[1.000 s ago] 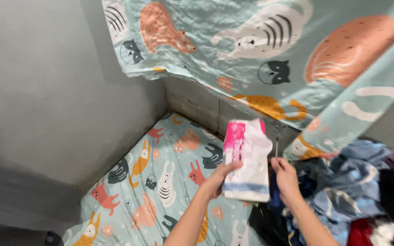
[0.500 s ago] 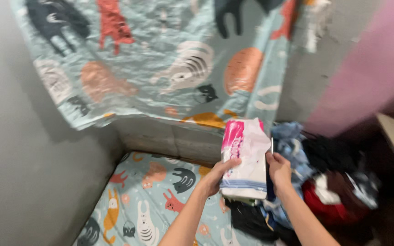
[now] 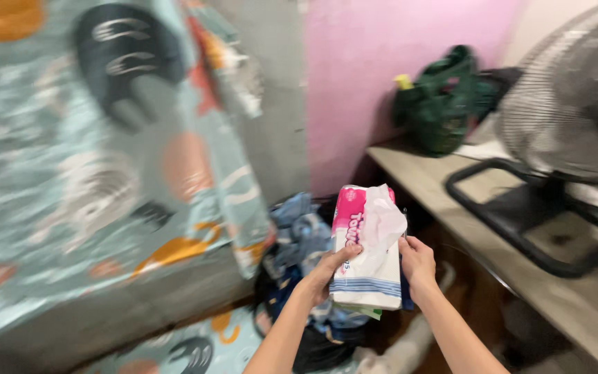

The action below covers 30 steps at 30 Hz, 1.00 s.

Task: The person unplugs a black table fan, moves it to a table, and removes the front grille. They then use a screwdriver to loosen the central nut holding the fan blades.

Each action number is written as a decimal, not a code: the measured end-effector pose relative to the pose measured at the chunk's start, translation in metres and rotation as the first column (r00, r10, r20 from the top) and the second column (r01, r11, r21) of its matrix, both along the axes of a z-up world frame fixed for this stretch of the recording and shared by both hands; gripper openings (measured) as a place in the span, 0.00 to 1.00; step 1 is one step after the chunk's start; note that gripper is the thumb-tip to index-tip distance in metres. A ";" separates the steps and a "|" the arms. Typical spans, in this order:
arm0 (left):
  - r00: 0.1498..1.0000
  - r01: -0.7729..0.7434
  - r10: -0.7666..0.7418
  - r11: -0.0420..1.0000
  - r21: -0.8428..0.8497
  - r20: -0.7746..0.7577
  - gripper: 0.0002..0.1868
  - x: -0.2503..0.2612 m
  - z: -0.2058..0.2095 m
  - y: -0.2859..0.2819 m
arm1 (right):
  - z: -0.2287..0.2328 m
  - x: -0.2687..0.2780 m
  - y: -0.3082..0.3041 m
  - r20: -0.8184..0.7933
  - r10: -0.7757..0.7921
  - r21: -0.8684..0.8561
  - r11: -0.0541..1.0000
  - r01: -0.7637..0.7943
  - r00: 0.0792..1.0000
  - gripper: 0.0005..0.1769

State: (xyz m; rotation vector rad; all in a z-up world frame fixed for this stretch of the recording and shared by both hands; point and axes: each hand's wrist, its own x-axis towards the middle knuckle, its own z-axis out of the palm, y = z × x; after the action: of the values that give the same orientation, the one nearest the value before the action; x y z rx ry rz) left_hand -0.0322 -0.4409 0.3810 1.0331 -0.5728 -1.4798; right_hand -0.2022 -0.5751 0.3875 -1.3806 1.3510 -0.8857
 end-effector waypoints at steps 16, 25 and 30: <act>0.905 0.414 -0.424 0.898 -0.153 -0.042 0.32 -0.153 0.028 -0.228 | 0.023 -0.189 -0.144 0.084 -0.404 -0.116 0.904 0.412 0.911 0.16; 0.787 0.603 -0.610 0.792 -0.096 -0.091 0.31 -0.209 0.025 -0.295 | 0.019 -0.246 -0.166 -0.019 -0.604 -0.125 0.792 0.598 0.797 0.16; 0.702 0.712 -0.711 0.701 -0.037 0.051 0.31 -0.226 0.029 -0.326 | 0.013 -0.264 -0.168 0.009 -0.730 -0.037 0.682 0.730 0.683 0.16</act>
State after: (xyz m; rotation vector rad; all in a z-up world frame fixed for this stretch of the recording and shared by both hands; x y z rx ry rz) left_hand -0.2586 -0.7666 0.4101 0.8177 -1.1239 -2.1120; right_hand -0.4665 -0.7432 0.4004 -0.8270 1.9485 -1.4321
